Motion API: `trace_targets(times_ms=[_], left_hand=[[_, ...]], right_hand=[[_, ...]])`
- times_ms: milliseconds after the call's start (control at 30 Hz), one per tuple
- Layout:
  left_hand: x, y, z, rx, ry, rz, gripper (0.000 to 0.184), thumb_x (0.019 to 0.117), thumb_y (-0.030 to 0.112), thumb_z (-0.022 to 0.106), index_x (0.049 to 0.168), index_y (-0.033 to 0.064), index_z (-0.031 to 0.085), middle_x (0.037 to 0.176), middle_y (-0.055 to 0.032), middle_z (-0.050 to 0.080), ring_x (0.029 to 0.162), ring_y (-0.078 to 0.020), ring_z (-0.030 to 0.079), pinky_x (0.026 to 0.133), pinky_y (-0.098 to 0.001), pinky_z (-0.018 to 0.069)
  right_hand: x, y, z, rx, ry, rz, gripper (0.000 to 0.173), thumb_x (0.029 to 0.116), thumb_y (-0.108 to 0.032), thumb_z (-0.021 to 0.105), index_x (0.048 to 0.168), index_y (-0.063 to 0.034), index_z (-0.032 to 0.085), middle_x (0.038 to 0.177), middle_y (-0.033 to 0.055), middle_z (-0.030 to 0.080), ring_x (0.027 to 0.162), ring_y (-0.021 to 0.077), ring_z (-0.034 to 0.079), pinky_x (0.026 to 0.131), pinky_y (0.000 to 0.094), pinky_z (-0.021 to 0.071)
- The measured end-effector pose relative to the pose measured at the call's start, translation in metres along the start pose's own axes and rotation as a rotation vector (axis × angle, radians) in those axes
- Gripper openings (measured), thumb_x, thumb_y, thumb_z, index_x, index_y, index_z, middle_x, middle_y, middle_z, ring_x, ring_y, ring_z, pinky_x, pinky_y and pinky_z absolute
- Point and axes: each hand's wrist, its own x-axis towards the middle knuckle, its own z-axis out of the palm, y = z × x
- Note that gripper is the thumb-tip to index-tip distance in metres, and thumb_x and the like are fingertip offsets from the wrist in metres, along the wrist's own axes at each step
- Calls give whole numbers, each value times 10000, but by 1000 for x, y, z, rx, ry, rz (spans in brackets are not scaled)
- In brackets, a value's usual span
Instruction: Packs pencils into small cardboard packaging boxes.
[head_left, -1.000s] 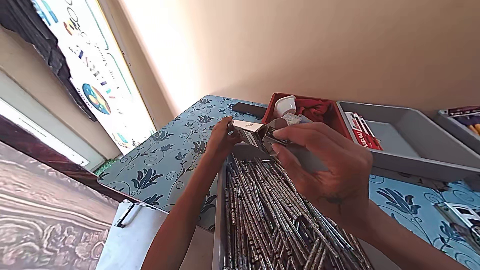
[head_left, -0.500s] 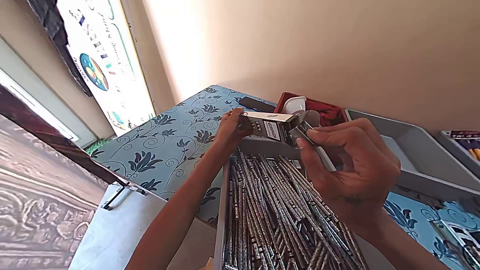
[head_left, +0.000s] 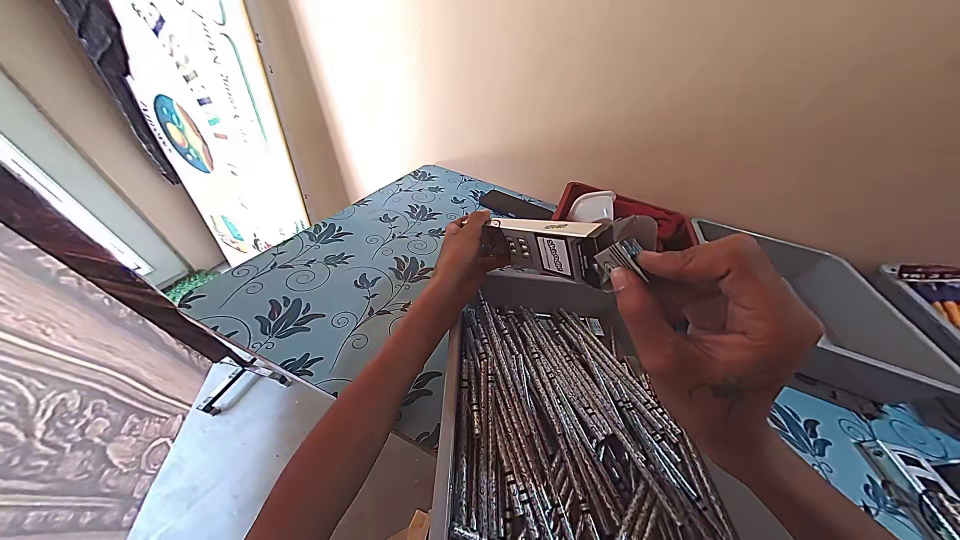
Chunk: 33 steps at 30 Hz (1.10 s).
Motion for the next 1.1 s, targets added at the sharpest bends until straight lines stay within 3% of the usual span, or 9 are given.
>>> trace_targets(times_ms=[333,533,733,867,1100], left_hand=[[1,0,0,16,-11,12,314,1095,252,439,1353,81,385,1033,-115,576,841,-200,642,731,-362,570],[0,-1,2,29,39,52,334,1087,224,463,1379,86,379,1022,-108,551,818,-196,617,715,-349,556],[1,0,0,10,48,44,354,1086,224,459,1403,91,373,1070,-127,560,869,-218,633,743,-370,565],[2,-1,2,-38,53,43,245,1084,199,459,1300,111,383,949,-92,566,744,-179,639,661,-332,573],[1,-1,0,-15,38,45,310,1083,212,469,1356,99,375,986,-106,554,771,-199,636,686,-351,575]], right_hand=[[0,-1,2,86,25,48,155,888,-55,693,1026,-7,640,973,-27,647,905,-18,685,813,160,610],[2,-2,2,-38,-21,-13,145,908,-91,713,1012,10,705,951,35,628,890,9,657,798,136,578],[9,-11,-8,-240,-119,-91,197,950,-115,670,1089,-10,762,975,88,651,879,30,630,744,98,509],[11,-15,-13,-307,-166,-54,241,953,-137,649,1137,-34,764,979,91,651,864,38,616,717,102,486],[15,-19,-19,-369,-250,-29,293,965,-178,610,1193,-58,750,936,74,605,767,54,574,620,129,446]])
